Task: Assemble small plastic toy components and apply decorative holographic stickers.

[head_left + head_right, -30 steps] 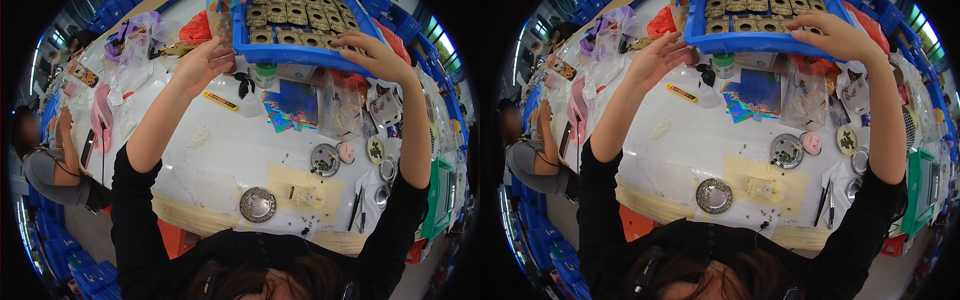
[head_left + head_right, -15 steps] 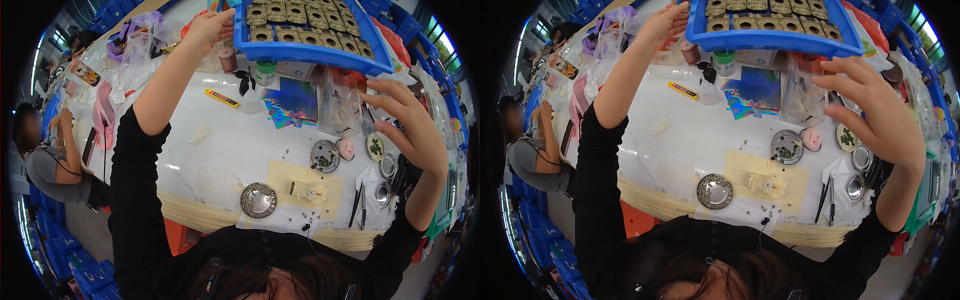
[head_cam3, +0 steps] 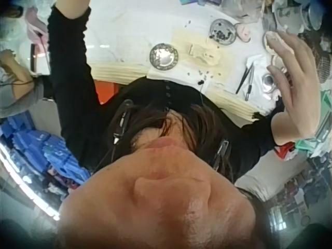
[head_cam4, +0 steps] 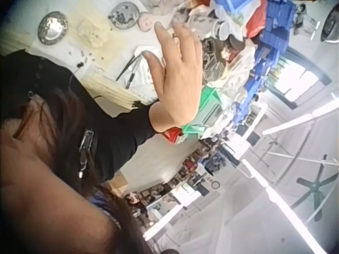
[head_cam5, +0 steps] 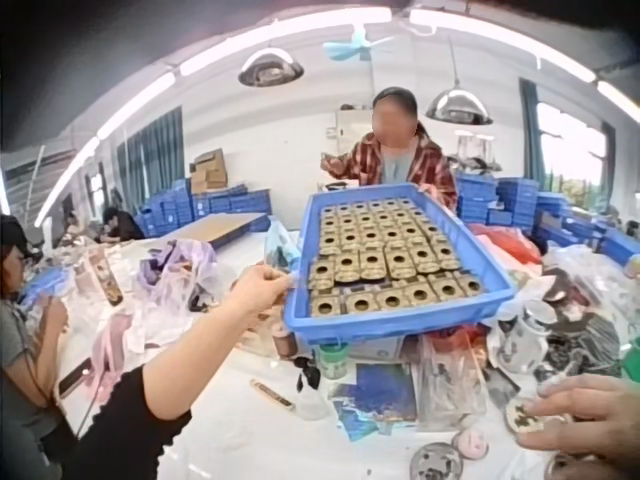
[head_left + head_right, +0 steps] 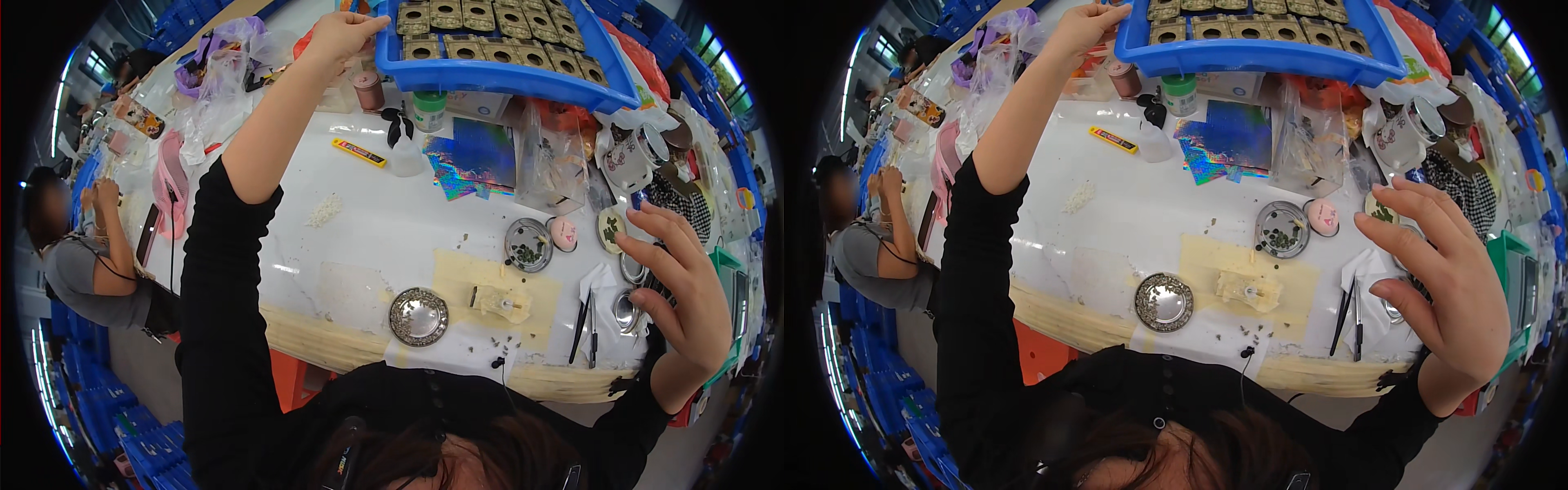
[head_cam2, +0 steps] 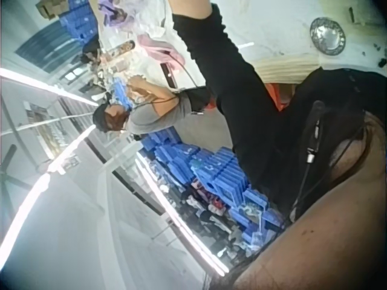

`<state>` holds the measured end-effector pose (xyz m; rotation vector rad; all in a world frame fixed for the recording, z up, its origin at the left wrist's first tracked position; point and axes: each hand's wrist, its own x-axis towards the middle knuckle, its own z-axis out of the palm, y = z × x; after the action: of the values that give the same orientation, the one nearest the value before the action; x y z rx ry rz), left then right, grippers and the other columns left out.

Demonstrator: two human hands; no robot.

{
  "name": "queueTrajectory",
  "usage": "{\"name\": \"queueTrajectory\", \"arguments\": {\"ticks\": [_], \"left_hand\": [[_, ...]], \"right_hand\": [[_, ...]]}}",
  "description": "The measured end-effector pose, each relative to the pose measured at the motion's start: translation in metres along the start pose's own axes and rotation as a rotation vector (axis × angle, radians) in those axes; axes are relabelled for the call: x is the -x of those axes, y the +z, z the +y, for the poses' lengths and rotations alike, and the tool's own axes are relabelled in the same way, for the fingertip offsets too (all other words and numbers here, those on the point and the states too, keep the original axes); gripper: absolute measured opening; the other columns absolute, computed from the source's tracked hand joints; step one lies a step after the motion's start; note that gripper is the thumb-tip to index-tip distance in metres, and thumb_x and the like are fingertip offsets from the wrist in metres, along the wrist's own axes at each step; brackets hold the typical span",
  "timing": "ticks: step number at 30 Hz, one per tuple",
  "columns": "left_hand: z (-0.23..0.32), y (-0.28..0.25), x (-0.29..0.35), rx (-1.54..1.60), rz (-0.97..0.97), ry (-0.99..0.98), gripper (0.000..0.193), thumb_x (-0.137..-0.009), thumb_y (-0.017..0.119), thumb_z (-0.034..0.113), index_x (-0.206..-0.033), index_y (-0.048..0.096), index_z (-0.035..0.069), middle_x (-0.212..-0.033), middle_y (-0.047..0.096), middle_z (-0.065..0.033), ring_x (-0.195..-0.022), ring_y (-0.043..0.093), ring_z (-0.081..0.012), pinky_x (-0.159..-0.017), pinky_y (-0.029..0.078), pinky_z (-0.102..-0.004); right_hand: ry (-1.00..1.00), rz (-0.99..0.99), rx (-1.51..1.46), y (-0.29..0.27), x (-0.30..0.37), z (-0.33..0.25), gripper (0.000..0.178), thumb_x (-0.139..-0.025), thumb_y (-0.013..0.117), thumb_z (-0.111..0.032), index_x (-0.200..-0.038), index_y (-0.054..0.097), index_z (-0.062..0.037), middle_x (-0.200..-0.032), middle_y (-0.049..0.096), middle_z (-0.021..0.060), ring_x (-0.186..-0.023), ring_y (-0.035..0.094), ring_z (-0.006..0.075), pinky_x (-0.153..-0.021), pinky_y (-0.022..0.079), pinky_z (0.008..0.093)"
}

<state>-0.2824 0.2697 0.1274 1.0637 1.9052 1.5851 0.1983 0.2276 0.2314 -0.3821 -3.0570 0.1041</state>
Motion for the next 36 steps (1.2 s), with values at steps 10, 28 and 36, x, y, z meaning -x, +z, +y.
{"name": "queueTrajectory", "arguments": {"ticks": [10, 28, 36], "left_hand": [[0.027, -0.027, 0.158, 0.542, -0.182, -0.011, 0.023, -0.091, 0.065, 0.009, -0.109, 0.062, -0.005, -0.102, 0.069, -0.0144, -0.093, 0.069, -0.0179, -0.083, 0.057, -0.0212], [0.037, -0.018, 0.249, 0.563, -0.399, -0.244, 0.036, -0.101, 0.05, 0.023, -0.116, 0.059, -0.009, -0.109, 0.066, -0.0219, -0.103, 0.067, -0.0266, -0.088, 0.057, -0.0281], [0.037, -0.014, 0.254, 0.56, -0.43, -0.232, 0.037, -0.101, 0.05, 0.024, -0.116, 0.059, -0.009, -0.11, 0.066, -0.0222, -0.102, 0.068, -0.0267, -0.088, 0.057, -0.0289]], "right_hand": [[-0.02, -0.074, -0.087, 0.012, 0.008, -0.012, 0.051, -0.072, 0.073, -0.022, -0.118, 0.062, -0.0022, -0.126, 0.055, 0.0191, -0.118, 0.051, 0.0408, -0.097, 0.043, 0.0477], [-0.047, -0.133, -0.129, 0.023, 0.014, -0.03, 0.05, -0.075, 0.072, -0.024, -0.119, 0.061, -0.0024, -0.121, 0.057, 0.0179, -0.114, 0.053, 0.0398, -0.099, 0.042, 0.048], [-0.041, -0.132, -0.135, 0.024, 0.016, -0.03, 0.049, -0.077, 0.071, -0.024, -0.12, 0.06, -0.0025, -0.119, 0.058, 0.0178, -0.111, 0.054, 0.0383, -0.099, 0.042, 0.0472]]}}
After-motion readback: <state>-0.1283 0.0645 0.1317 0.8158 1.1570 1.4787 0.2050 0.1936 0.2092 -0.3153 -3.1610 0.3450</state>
